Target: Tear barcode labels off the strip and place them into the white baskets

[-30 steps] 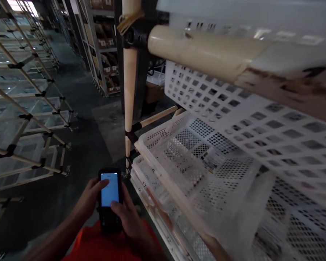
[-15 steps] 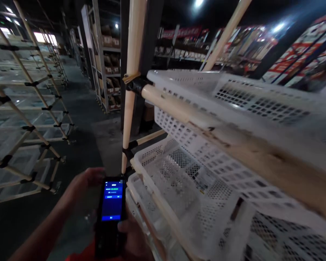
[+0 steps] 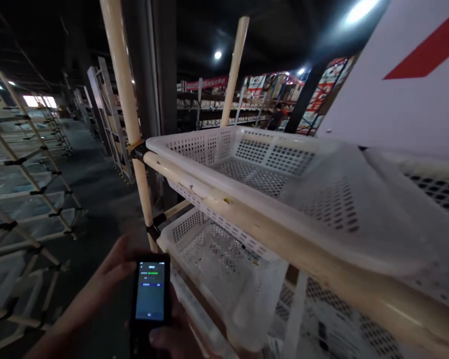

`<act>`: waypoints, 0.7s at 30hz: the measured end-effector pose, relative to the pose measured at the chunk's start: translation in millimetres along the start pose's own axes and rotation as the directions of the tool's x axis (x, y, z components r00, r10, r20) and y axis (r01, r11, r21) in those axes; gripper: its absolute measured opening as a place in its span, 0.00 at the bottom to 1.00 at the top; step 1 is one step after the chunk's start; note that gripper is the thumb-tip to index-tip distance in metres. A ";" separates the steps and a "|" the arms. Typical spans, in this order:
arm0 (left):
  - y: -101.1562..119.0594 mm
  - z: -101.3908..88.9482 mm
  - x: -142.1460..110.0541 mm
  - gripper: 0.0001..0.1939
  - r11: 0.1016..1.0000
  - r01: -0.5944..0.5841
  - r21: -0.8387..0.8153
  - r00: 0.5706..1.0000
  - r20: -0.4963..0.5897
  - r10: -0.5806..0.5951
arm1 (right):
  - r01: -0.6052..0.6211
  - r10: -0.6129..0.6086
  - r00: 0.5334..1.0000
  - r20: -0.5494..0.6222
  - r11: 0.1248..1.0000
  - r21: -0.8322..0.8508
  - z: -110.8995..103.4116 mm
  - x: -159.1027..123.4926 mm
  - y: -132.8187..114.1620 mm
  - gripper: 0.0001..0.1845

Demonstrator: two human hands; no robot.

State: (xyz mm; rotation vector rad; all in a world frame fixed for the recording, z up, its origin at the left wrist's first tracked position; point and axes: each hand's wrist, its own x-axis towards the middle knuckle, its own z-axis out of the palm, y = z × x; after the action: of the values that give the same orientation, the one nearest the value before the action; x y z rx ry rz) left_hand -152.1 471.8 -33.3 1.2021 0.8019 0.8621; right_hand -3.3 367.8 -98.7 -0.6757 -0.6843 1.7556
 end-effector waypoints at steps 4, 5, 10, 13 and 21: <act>-19.7 4.6 -0.1 0.40 0.983 0.153 -0.098 0.988 0.011 -0.152 | -0.024 0.021 0.995 -0.093 0.999 -0.025 4.6 0.9 0.7 0.44; -21.7 3.2 0.4 0.43 0.986 0.141 -0.093 0.990 -0.014 -0.143 | -0.032 0.029 0.994 -0.105 0.999 -0.029 5.9 2.9 1.7 0.44; -26.5 -6.9 4.0 0.51 0.989 0.118 -0.094 0.986 -0.104 -0.127 | -0.032 0.021 0.994 -0.104 0.993 -0.112 10.1 15.6 8.6 0.44; -28.0 -11.8 4.8 0.53 0.988 0.132 -0.079 0.983 -0.118 -0.141 | -0.047 0.035 0.994 -0.106 0.993 -0.104 8.6 21.5 15.1 0.42; -35.7 -22.5 -2.7 0.43 0.976 0.153 -0.154 0.972 -0.153 -0.177 | -0.043 0.043 0.999 -0.025 0.999 0.006 5.1 23.8 25.2 0.34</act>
State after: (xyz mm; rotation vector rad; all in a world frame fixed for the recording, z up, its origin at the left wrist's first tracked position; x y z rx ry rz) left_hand -168.4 474.2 -72.2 0.9339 0.9462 0.8734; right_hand -29.1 383.7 -116.3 -0.7123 -0.6525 1.7848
